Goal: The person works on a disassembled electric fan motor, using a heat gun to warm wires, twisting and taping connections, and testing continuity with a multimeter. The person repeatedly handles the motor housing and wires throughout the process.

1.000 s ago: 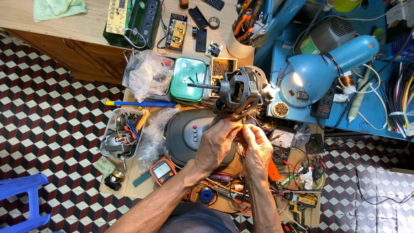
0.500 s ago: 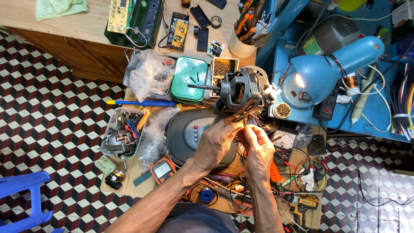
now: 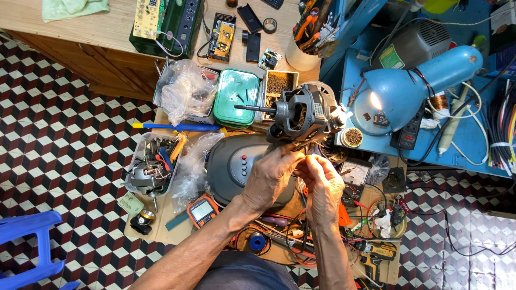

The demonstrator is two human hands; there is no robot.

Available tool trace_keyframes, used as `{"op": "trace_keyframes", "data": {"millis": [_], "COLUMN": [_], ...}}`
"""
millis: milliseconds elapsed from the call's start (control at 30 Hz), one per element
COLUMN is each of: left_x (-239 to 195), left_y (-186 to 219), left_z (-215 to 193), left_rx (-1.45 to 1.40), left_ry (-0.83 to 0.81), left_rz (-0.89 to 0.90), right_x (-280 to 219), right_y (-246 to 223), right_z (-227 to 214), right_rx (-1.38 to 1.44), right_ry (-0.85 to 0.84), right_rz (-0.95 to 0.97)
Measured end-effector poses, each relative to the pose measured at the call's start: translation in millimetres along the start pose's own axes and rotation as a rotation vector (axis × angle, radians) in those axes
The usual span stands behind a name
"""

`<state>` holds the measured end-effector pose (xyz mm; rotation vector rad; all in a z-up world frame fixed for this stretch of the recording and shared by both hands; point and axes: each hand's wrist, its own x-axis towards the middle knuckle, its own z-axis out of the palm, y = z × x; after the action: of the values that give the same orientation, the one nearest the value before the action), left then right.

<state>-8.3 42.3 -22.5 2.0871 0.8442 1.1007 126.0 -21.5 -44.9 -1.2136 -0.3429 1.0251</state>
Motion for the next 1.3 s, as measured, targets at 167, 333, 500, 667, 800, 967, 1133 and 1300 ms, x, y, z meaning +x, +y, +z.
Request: {"op": "trace_keyframes", "data": {"millis": [167, 333, 500, 667, 800, 967, 1133, 1300], "left_x": [-2, -10, -9, -6, 2, 6, 6, 8], "left_y": [-2, -8, -13, -18, -24, -19, -17, -20], "left_z": [1, 11, 28, 25, 18, 21, 19, 20], "left_rx": [-0.02, -0.072, -0.492, -0.776, -0.89, -0.938, -0.924, -0.882], "left_ry": [0.012, 0.035, 0.081, -0.025, -0.225, -0.192, -0.2, -0.2], "left_rz": [0.003, -0.136, -0.551, -0.73, -0.858, -0.919, -0.928, -0.922], "right_x": [-3, 0, 6, 5, 2, -4, -7, -5], "right_y": [-11, -15, -8, -4, -5, -10, -11, -11], "right_z": [7, 3, -5, -9, -5, -2, 2, -1], "right_rx": [-0.267, -0.439, -0.152, -0.099, -0.152, -0.257, -0.279, -0.237], "right_ry": [0.012, 0.005, -0.011, -0.011, -0.013, -0.016, -0.013, -0.034], "right_rz": [-0.108, -0.064, 0.081, 0.115, 0.03, -0.025, -0.02, -0.006]}}
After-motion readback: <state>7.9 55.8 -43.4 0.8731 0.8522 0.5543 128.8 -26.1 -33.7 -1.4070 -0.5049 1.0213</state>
